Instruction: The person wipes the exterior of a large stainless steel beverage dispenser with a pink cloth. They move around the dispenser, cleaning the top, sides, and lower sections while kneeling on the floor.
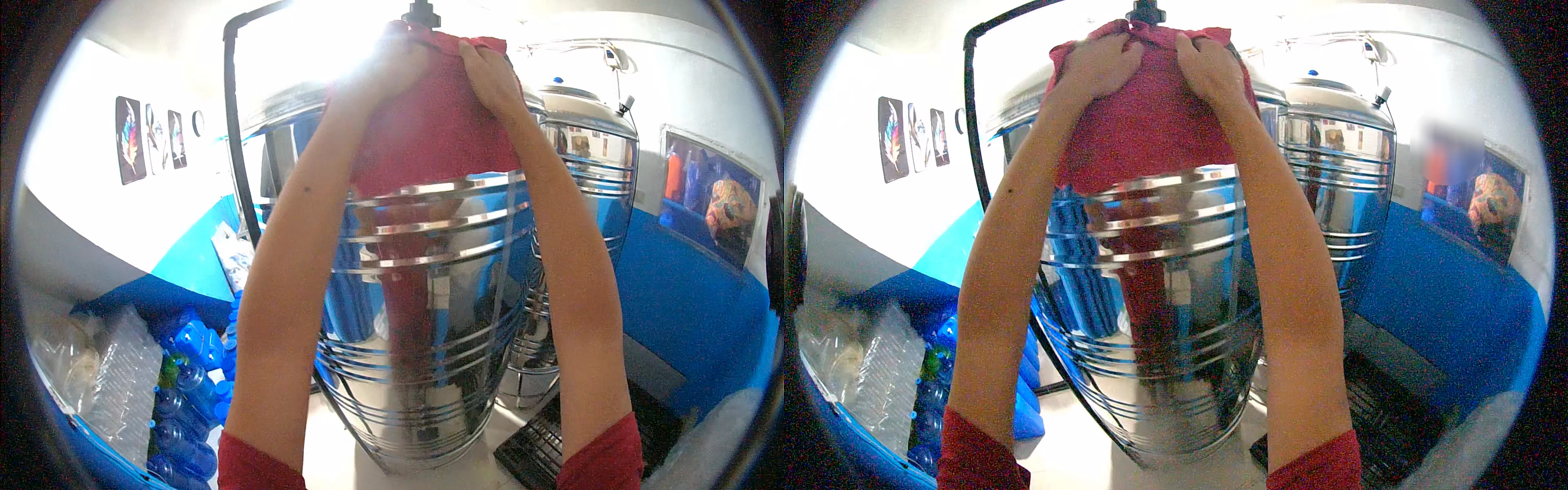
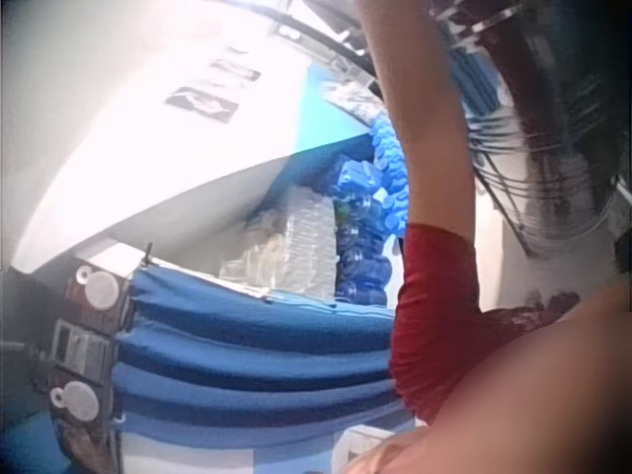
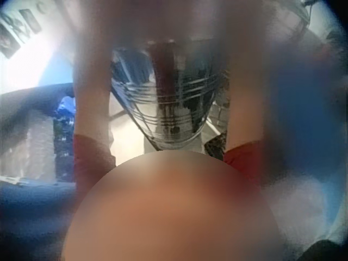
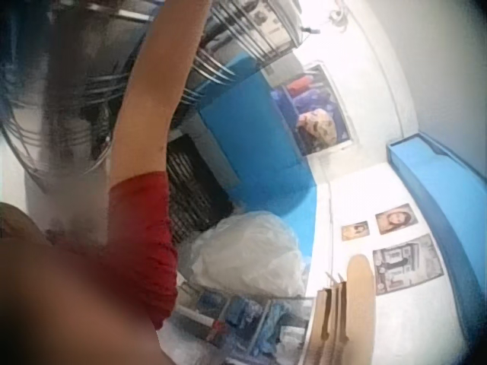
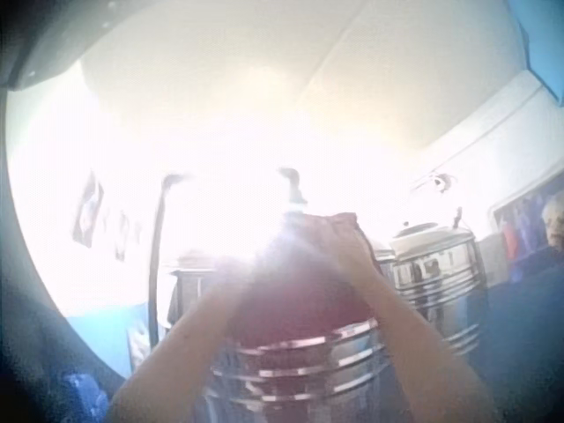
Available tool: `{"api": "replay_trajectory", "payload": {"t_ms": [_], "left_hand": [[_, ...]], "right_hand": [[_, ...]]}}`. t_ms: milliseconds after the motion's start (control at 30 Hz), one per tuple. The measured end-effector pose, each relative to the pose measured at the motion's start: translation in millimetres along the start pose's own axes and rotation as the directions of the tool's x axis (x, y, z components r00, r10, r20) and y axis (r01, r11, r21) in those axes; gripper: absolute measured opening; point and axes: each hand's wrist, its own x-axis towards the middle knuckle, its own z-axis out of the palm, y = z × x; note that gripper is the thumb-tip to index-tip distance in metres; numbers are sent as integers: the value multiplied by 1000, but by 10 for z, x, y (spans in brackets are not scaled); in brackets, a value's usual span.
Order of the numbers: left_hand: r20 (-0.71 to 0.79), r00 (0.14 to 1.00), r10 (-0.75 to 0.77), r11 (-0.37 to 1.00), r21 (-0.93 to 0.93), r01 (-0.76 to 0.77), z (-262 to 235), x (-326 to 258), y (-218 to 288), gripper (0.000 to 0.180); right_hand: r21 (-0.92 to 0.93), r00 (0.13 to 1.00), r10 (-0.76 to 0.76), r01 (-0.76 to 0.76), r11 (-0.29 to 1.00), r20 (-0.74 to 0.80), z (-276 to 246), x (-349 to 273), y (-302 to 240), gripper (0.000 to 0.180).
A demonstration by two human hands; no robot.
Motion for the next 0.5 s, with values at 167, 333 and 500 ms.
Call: {"api": "replay_trajectory", "payload": {"t_ms": [167,333,500], "left_hand": [[-21,989,-149,989,-30,148,226,-44,-52,50],[-286,899,332,866,469,-171,347,-409,90,27],[-320,945,72,997,35,-64,407,-794,509,48]], "right_hand": [[-258,973,-210,181,949,-91,122,-26,158,43],[-354,863,-432,330,875,-263,302,-616,305,33],[-162,811,-413,381,910,-414,380,-1110,227,25]]}}
